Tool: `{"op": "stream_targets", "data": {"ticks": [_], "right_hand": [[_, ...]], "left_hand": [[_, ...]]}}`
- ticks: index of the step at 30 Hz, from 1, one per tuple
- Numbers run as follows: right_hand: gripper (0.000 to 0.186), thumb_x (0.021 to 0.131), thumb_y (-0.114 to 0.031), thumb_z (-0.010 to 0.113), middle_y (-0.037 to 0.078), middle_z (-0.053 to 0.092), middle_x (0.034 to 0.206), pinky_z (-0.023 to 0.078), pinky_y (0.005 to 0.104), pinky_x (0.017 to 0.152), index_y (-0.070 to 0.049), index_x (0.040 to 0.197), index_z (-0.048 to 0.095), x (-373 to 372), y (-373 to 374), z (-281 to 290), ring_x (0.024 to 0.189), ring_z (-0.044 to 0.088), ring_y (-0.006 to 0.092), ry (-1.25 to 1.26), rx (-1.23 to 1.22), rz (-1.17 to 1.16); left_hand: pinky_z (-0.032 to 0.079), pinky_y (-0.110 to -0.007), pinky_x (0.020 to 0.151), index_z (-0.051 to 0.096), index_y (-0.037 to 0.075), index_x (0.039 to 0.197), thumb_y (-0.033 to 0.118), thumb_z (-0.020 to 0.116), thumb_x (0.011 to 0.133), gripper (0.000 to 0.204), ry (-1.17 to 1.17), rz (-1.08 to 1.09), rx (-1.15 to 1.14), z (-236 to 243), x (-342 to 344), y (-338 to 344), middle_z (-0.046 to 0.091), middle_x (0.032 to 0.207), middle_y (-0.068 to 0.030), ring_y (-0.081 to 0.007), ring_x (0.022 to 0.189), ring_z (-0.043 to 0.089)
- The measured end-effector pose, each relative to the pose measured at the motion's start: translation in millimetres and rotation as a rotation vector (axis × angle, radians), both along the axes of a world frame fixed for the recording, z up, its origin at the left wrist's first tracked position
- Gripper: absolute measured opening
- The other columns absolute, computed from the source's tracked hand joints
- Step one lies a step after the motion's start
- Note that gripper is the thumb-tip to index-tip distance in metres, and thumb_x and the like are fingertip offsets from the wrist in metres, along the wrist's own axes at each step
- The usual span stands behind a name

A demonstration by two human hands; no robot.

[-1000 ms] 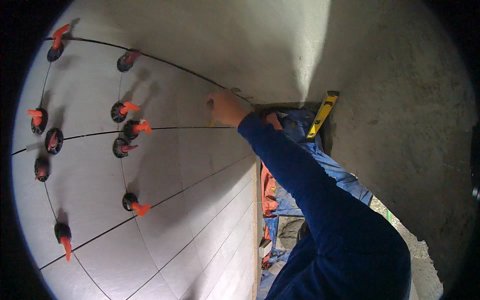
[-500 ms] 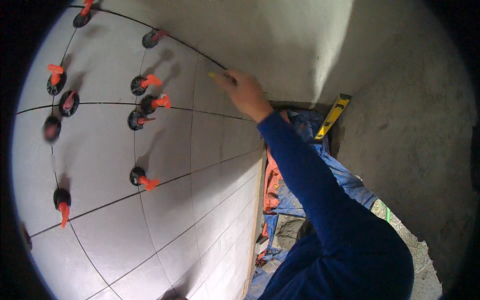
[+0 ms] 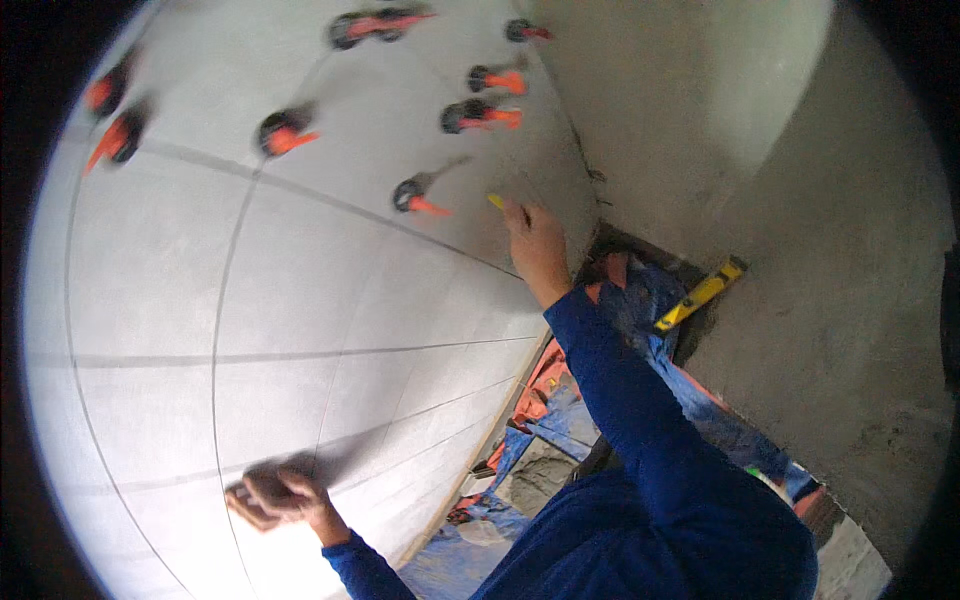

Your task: The person installs white wall tiles using red tile leveling clips and a trowel. They adjust clips on the tiled wall, then wash tools and clips in a bucket of water, and finally apply adhesive to the wall with a trowel.

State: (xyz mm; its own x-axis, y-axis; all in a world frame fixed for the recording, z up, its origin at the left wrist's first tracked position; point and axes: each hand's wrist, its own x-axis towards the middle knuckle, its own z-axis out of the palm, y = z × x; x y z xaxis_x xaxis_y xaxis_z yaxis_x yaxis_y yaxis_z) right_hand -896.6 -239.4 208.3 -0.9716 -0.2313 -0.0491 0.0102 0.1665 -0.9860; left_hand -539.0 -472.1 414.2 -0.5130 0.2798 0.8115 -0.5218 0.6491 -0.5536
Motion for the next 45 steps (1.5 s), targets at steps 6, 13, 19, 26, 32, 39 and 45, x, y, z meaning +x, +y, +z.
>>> {"op": "stream_targets", "data": {"ticks": [6,13,19,26,32,39,45], "right_hand": [[0.034,0.098,-0.038,0.056,0.023,0.07,0.087,0.053,0.0585,0.078,-0.007,0.093,0.069,156.5,-35.8,-45.6,0.084,0.069,0.043,0.362,0.268,0.939],[0.04,0.081,-0.041,0.07,0.021,0.071,0.092,0.053,0.0538,0.076,-0.008,0.105,0.068,197.0,18.7,-85.5,0.087,0.07,0.0414,0.319,0.174,1.298],[0.03,0.086,-0.033,0.064,0.022,0.07,0.091,0.05,0.053,0.072,-0.006,0.098,0.069,202.6,30.7,-51.4,0.085,0.066,0.0445,0.315,0.206,1.464],[0.025,0.09,-0.029,0.063,0.019,0.065,0.08,0.046,0.0485,0.067,-0.004,0.088,0.064,193.0,31.0,-34.8,0.076,0.064,0.039,0.474,0.141,1.533],[0.027,0.09,-0.029,0.066,0.017,0.064,0.077,0.045,0.0461,0.066,-0.003,0.083,0.063,202.8,-0.2,-80.8,0.074,0.063,0.0354,0.541,0.051,1.574],[0.025,0.089,-0.03,0.067,0.015,0.068,0.077,0.05,0.0479,0.063,-0.005,0.091,0.067,217.2,32.5,-132.2,0.071,0.069,0.0309,0.123,0.388,1.679],[0.029,0.087,-0.027,0.061,0.024,0.069,0.08,0.05,0.0524,0.07,0.0,0.094,0.07,159.5,41.2,-152.6,0.075,0.066,0.0434,0.516,0.6,1.434]], "left_hand": [[0.024,-0.057,0.12,0.054,0.009,0.146,0.04,0.055,0.103,0.054,0.009,0.02,0.063,-6.0,3.1,-4.2,0.039,0.159,-0.0224,-0.043,0.148,0.032],[0.013,-0.065,0.123,0.053,0.015,0.148,0.013,0.078,0.078,0.074,-0.477,0.146,0.818,-113.4,33.5,70.0,0.03,0.164,-0.0214,-0.0434,0.154,0.023],[0.049,-0.046,0.099,0.068,-0.001,0.12,0.029,0.069,0.097,0.038,-0.128,-0.176,2.221,-202.6,41.9,203.5,0.071,0.113,-0.0214,-0.0341,0.111,0.065],[0.055,-0.036,0.077,0.073,-0.004,0.11,0.034,0.068,0.098,0.04,0.09,-0.162,2.269,-226.0,45.2,223.0,0.076,0.094,-0.0162,-0.0213,0.086,0.069],[0.054,-0.041,0.067,0.075,-0.002,0.101,0.03,0.068,0.096,0.033,0.231,-0.089,2.157,-267.8,55.0,211.2,0.075,0.088,-0.0173,-0.0246,0.072,0.068],[0.054,-0.042,0.066,0.076,0.001,0.101,0.032,0.067,0.096,0.032,-0.074,-0.107,2.079,-287.3,73.2,243.0,0.075,0.087,-0.018,-0.029,0.071,0.069],[0.053,-0.047,0.075,0.075,0.013,0.115,0.029,0.06,0.099,0.027,-0.24,0.278,1.573,-284.3,116.4,197.9,0.073,0.106,-0.0187,-0.0376,0.087,0.067]]}}
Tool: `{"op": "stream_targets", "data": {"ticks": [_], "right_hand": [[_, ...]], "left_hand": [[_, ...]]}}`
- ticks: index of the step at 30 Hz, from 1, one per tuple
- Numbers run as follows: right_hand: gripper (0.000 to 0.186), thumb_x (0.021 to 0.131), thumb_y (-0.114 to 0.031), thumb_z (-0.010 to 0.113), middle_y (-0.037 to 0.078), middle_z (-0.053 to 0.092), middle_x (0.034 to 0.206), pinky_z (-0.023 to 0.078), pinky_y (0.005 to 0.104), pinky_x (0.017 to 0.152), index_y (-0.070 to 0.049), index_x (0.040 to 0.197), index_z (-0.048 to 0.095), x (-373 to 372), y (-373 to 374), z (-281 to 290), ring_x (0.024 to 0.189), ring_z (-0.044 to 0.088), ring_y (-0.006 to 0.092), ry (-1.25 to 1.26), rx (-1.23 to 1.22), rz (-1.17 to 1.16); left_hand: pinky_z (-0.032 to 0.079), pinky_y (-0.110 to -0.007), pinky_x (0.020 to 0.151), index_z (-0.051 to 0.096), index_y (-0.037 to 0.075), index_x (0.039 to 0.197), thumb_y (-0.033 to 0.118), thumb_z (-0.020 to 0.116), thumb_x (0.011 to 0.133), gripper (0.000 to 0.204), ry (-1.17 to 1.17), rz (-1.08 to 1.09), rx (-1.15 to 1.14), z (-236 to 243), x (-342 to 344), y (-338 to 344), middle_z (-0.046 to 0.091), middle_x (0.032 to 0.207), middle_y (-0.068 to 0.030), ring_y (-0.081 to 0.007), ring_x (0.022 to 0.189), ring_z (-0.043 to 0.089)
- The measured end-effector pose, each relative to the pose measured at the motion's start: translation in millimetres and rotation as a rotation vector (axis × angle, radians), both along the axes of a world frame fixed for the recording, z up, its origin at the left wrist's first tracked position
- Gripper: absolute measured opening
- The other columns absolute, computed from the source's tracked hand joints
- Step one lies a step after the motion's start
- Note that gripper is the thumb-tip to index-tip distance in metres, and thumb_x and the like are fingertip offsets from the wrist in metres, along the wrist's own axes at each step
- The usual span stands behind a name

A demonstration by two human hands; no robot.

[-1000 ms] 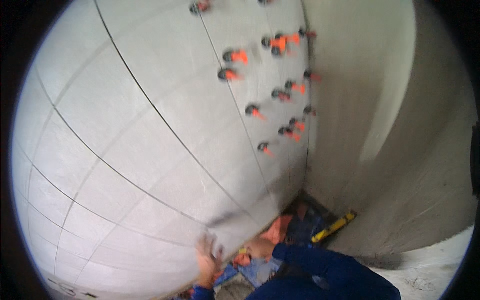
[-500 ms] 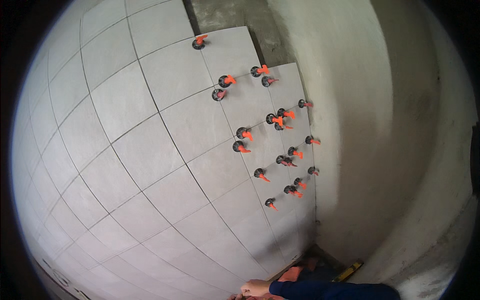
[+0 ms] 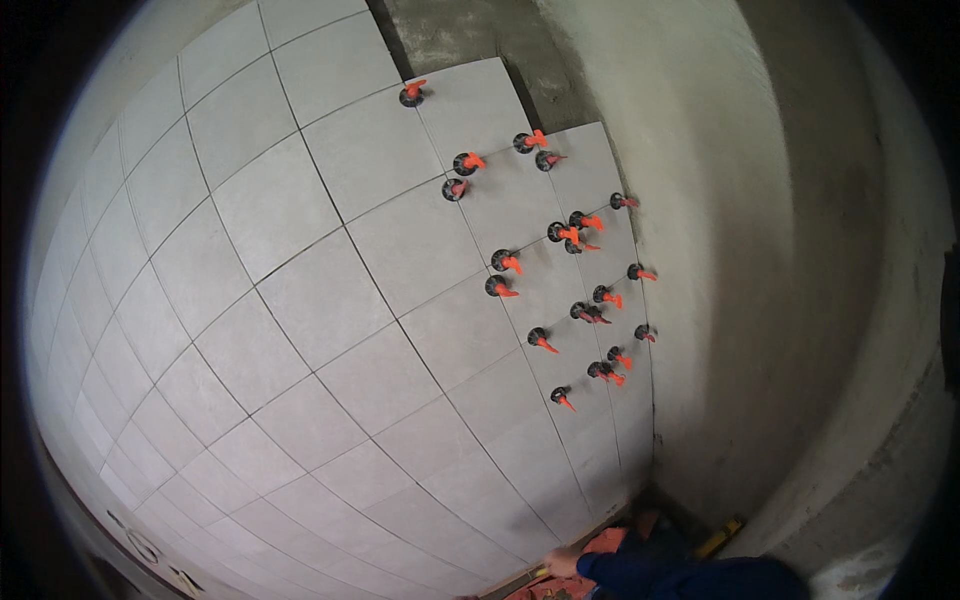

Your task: The person installs white wall tiles using red tile leveling clips and a trowel. They adjust clips on the tiled wall, then wash tools and clips in a bucket of water, and finally apply adhesive to the wall with a trowel.

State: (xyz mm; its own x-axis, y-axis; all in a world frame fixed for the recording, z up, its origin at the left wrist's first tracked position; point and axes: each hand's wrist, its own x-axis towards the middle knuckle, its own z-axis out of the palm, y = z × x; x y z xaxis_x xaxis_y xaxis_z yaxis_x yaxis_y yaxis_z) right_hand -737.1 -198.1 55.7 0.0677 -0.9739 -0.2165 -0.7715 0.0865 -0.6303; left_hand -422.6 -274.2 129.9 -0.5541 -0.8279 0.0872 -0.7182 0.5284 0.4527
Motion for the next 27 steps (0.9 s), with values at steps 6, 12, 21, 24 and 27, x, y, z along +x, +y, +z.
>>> {"op": "stream_targets", "data": {"ticks": [6,12,21,24,27], "right_hand": [[0.033,0.083,-0.026,0.063,0.024,0.074,0.099,0.055,0.053,0.08,0.0,0.097,0.077,-86.1,32.3,-39.1,0.09,0.072,0.0414,0.101,0.102,-0.413],[0.045,0.083,-0.039,0.06,0.023,0.074,0.103,0.054,0.0484,0.086,-0.003,0.103,0.077,-87.2,28.8,-79.4,0.098,0.071,0.0367,0.14,0.282,-0.254],[0.041,0.09,-0.039,0.063,0.023,0.072,0.112,0.054,0.0506,0.084,-0.001,0.095,0.076,-121.0,49.8,-100.6,0.099,0.07,0.0405,-0.047,-0.059,-0.575],[0.042,0.09,-0.04,0.063,0.023,0.072,0.111,0.054,0.0505,0.084,-0.001,0.096,0.076,-155.2,64.7,-80.2,0.099,0.07,0.0404,-0.022,0.03,-0.715],[0.043,0.09,-0.042,0.063,0.023,0.072,0.111,0.054,0.0504,0.084,-0.001,0.096,0.076,-177.2,81.3,-62.0,0.099,0.07,0.0404,-0.006,0.07,-0.813]], "left_hand": [[0.033,-0.055,0.115,0.065,0.009,0.131,0.007,0.071,0.088,0.044,0.273,-0.14,-0.748,255.9,-84.7,-80.6,0.053,0.149,-0.0168,-0.0404,0.142,0.042],[0.015,-0.053,0.127,0.044,0.016,0.155,0.024,0.07,0.093,0.068,0.086,-0.299,-1.454,567.4,-225.4,-94.5,0.036,0.164,-0.0106,-0.0314,0.155,0.024],[0.014,-0.061,0.123,0.038,0.026,0.158,0.048,0.035,0.108,0.055,0.183,-0.114,-1.985,778.2,-357.4,-107.1,0.033,0.166,-0.0022,-0.0271,0.155,0.025],[0.017,-0.061,0.123,0.038,0.027,0.158,0.053,0.033,0.107,0.058,0.164,-0.048,-2.076,815.5,-400.3,-104.2,0.034,0.165,-0.0017,-0.0262,0.154,0.026],[0.018,-0.058,0.124,0.036,0.027,0.159,0.057,0.03,0.106,0.061,0.145,0.004,-2.104,852.4,-421.6,-106.3,0.035,0.165,-0.0008,-0.024,0.154,0.027]]}}
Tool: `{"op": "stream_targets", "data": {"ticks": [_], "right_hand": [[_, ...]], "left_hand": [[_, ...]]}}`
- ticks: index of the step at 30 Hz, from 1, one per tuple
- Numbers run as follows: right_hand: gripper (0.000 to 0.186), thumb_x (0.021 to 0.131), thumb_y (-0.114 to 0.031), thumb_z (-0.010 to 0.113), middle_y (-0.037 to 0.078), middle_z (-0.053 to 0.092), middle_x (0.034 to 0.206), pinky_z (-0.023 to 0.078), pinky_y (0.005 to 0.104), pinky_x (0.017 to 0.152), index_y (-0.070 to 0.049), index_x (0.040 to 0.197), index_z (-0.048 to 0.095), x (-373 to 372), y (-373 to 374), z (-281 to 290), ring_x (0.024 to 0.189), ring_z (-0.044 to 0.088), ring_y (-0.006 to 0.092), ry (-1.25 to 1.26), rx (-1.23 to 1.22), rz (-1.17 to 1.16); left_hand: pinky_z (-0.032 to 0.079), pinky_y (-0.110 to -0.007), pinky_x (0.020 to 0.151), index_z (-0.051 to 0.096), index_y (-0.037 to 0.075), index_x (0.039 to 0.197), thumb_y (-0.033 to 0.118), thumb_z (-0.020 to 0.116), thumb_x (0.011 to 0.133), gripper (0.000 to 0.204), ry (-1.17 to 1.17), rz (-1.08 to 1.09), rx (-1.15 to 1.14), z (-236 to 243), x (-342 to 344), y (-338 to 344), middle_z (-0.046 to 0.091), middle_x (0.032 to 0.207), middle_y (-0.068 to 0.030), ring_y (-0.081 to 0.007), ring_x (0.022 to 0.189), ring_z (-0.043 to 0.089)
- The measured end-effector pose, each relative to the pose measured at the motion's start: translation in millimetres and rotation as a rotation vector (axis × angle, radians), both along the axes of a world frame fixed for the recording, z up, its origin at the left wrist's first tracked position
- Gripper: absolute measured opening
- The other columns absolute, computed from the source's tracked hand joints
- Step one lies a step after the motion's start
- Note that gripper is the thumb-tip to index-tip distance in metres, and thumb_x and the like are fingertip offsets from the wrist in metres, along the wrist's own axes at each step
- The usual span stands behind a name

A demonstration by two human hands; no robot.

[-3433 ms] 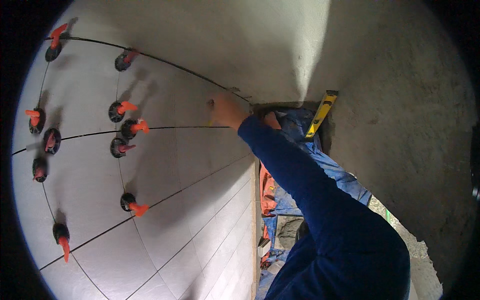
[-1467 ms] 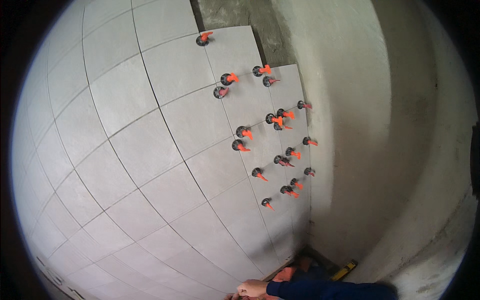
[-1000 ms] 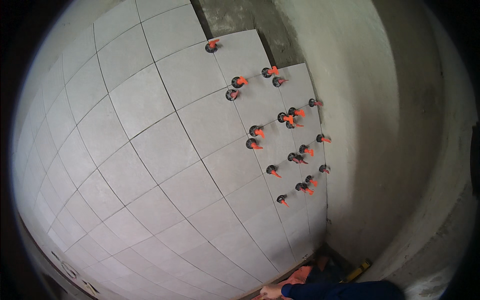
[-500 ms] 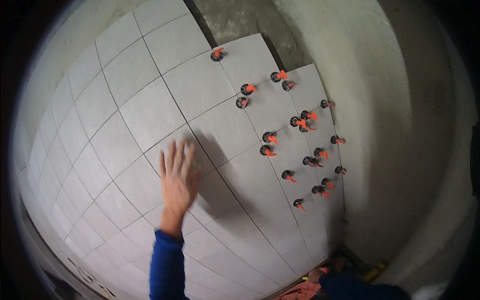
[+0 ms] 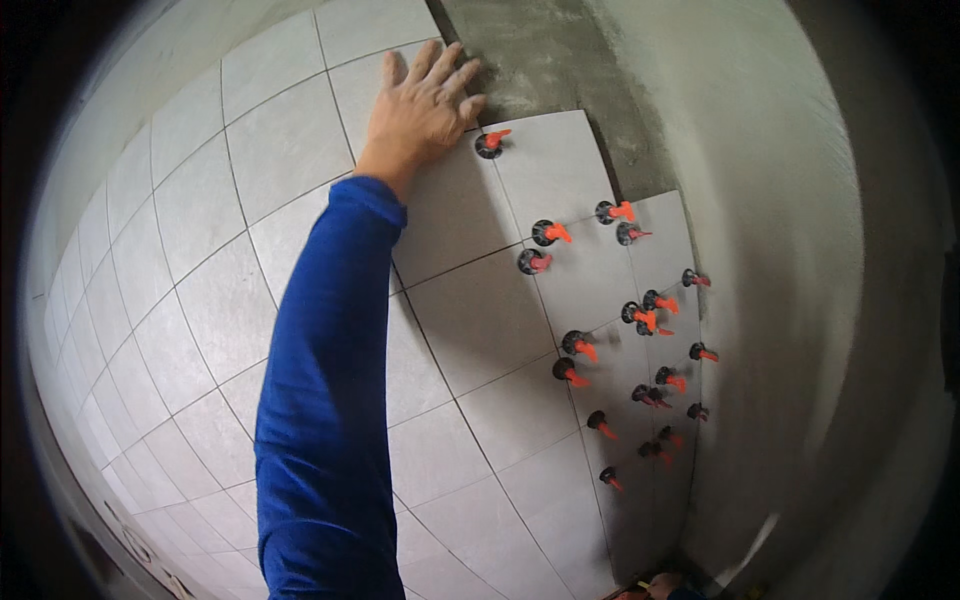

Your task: The person installs white wall tiles using red tile leveling clips and a trowel. They adjust clips on the tiled wall, then wash tools and clips in a bucket of water, and finally apply adhesive to the wall with a trowel.

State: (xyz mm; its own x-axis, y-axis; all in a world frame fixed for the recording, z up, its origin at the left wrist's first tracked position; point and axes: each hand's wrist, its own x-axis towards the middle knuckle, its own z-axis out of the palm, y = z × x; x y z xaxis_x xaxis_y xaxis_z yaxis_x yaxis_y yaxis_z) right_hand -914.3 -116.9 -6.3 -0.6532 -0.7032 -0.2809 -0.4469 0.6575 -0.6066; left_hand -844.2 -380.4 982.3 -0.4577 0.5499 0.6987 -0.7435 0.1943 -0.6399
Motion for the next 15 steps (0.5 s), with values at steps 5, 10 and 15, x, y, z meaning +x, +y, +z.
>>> {"op": "stream_targets", "data": {"ticks": [5,10,15], "right_hand": [[0.045,0.09,-0.044,0.063,0.023,0.072,0.11,0.054,0.0503,0.083,-0.002,0.097,0.076,-16.2,12.6,15.1,0.099,0.07,0.0403,-0.017,0.036,-0.064],[0.047,0.09,-0.047,0.062,0.023,0.072,0.109,0.054,0.0501,0.083,-0.002,0.098,0.076,-14.0,-0.4,23.2,0.099,0.07,0.0402,-0.021,0.044,-0.011],[0.049,0.09,-0.049,0.062,0.023,0.072,0.108,0.054,0.05,0.083,-0.003,0.098,0.076,5.5,-13.9,23.9,0.099,0.069,0.0401,-0.007,0.077,0.082]], "left_hand": [[0.017,-0.056,0.125,0.037,0.015,0.157,0.049,0.027,0.109,0.06,0.044,-0.105,0.111,62.5,52.2,-22.4,0.034,0.164,-0.0082,-0.0294,0.154,0.026],[0.016,-0.067,0.12,0.04,0.017,0.157,0.053,0.032,0.106,0.063,0.526,-0.22,0.194,82.6,102.3,-36.6,0.035,0.164,-0.0118,-0.0364,0.153,0.026],[0.02,-0.071,0.117,0.052,0.006,0.146,0.043,0.044,0.1,0.06,0.239,-0.324,0.097,3.3,15.4,-11.6,0.046,0.156,-0.0148,-0.036,0.149,0.035]]}}
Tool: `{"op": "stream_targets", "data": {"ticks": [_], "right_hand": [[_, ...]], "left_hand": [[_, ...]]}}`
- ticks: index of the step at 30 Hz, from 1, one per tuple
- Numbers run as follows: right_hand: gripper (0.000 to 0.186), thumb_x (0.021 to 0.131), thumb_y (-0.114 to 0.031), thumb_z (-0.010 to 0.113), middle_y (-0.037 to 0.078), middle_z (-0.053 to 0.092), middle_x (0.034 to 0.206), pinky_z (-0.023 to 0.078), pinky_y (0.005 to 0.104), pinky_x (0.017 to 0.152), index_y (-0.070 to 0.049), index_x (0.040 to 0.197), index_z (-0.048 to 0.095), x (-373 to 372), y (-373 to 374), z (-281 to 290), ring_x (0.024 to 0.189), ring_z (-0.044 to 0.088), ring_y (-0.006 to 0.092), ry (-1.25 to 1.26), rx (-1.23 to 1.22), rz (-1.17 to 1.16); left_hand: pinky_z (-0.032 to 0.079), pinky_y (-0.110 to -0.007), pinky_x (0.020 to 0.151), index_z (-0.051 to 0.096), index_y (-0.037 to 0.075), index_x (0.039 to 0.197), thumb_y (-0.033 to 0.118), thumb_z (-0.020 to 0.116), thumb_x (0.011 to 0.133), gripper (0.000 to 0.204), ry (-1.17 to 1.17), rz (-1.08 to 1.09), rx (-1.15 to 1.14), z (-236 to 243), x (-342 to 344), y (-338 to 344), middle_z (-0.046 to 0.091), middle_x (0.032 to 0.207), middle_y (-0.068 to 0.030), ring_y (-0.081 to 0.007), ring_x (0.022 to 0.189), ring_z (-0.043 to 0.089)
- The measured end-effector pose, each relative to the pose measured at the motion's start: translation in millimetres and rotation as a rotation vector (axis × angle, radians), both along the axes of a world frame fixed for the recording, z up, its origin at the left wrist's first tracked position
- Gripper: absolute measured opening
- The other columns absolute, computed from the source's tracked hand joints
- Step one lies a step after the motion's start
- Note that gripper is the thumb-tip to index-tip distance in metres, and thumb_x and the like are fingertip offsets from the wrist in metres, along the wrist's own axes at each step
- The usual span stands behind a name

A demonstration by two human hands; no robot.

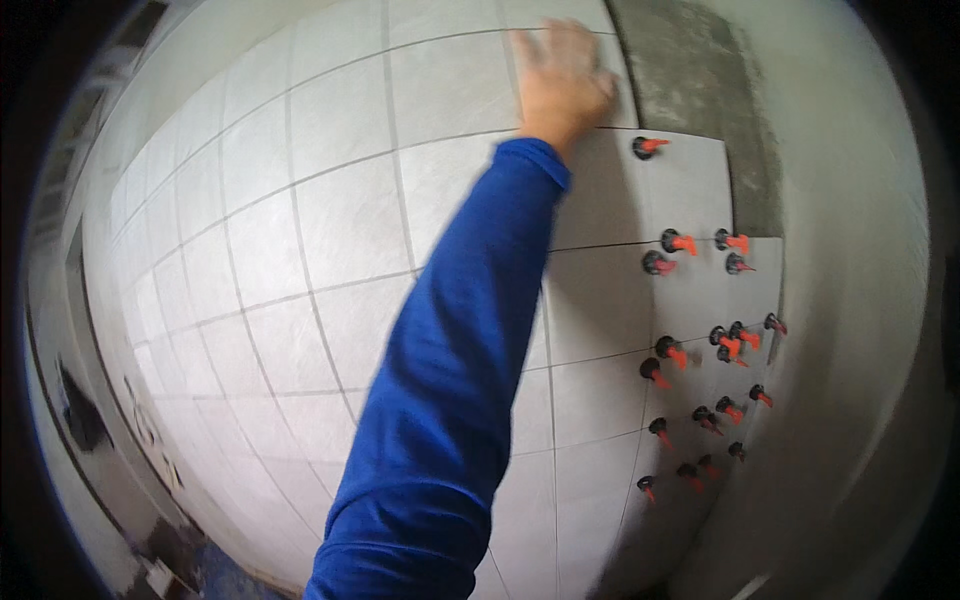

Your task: The person installs white wall tiles using red tile leveling clips and a trowel. They adjust clips on the tiled wall, then wash tools and clips in a bucket of water, and finally apply adhesive to the wall with a trowel.

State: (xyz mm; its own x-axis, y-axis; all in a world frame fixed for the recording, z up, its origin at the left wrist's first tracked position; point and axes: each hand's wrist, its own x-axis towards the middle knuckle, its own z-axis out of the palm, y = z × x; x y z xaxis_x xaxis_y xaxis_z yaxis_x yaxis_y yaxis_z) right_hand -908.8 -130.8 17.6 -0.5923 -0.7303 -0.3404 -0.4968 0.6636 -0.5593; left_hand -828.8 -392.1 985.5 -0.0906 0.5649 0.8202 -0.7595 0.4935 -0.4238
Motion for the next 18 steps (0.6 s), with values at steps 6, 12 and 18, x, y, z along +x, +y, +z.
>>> {"op": "stream_targets", "data": {"ticks": [6,12,18], "right_hand": [[0.052,0.091,-0.052,0.062,0.023,0.072,0.107,0.054,0.0499,0.083,-0.003,0.099,0.076,24.1,-1.9,-32.6,0.099,0.069,0.0399,-0.013,0.005,0.081],[0.055,0.091,-0.055,0.062,0.023,0.072,0.106,0.054,0.0497,0.083,-0.004,0.1,0.076,70.3,22.8,-63.4,0.099,0.069,0.0398,-0.089,-0.001,0.153],[0.056,0.091,-0.056,0.063,0.026,0.07,0.113,0.053,0.0521,0.086,-0.002,0.101,0.075,100.1,6.2,-43.7,0.104,0.067,0.0435,-0.253,0.057,0.263]], "left_hand": [[0.009,-0.056,0.126,0.039,0.018,0.158,0.06,0.037,0.103,0.07,-0.193,0.061,0.046,-76.1,76.5,-30.4,0.031,0.167,-0.0049,-0.026,0.156,0.022],[0.011,-0.055,0.125,0.038,0.014,0.158,0.055,0.049,0.102,0.071,-0.046,0.069,0.307,-148.0,230.1,-74.7,0.033,0.166,-0.0107,-0.0303,0.156,0.021],[0.004,-0.065,0.122,0.031,0.002,0.159,0.05,0.038,0.105,0.073,0.273,0.139,0.641,-312.3,221.2,-64.2,0.021,0.166,-0.0269,-0.046,0.156,0.01]]}}
